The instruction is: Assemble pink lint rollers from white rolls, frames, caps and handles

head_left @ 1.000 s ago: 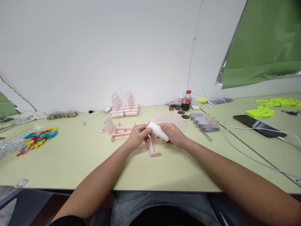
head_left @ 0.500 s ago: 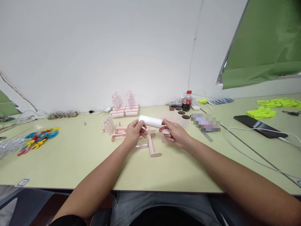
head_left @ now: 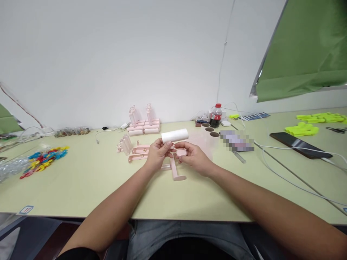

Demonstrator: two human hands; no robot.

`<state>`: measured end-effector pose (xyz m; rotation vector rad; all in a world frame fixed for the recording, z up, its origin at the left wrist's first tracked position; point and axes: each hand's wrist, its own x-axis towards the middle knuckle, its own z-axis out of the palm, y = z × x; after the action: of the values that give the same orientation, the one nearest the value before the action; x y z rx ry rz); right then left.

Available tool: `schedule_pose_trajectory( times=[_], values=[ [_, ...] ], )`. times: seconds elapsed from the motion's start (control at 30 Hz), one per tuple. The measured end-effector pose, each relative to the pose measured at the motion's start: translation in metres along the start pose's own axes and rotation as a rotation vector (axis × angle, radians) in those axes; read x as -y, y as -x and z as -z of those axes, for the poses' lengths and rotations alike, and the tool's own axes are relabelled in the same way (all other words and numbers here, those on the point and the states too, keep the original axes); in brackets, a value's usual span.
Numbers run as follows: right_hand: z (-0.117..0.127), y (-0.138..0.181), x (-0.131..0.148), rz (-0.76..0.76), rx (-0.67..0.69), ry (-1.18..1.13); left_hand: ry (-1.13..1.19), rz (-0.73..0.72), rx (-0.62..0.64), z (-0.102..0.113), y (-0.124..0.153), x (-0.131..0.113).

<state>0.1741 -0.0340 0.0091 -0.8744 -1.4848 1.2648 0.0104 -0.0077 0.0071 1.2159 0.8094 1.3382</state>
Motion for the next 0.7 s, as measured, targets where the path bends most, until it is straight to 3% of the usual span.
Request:
schedule_pose_trajectory(
  times=[0.2, 0.33, 0.4, 0.5, 0.6, 0.7],
  values=[
    [0.000, -0.012, -0.010, -0.063, -0.082, 0.037, -0.030, -0.049, -0.137, 0.005, -0.008, 0.001],
    [0.002, -0.018, -0.011, -0.084, 0.037, -0.145, -0.052, -0.067, -0.202, 0.010, -0.012, 0.001],
    [0.002, -0.016, -0.008, -0.103, 0.073, -0.195, -0.057, -0.074, -0.201, 0.012, -0.013, 0.001],
    [0.005, -0.012, -0.001, -0.088, 0.012, -0.183, -0.060, -0.087, -0.181, 0.014, -0.012, 0.002],
    [0.013, -0.010, 0.003, 0.003, -0.105, -0.112, -0.034, -0.090, -0.153, 0.013, -0.011, 0.000],
    [0.020, -0.009, 0.004, 0.101, -0.133, -0.054, 0.010, -0.073, -0.096, 0.011, -0.007, -0.003]
  ],
)
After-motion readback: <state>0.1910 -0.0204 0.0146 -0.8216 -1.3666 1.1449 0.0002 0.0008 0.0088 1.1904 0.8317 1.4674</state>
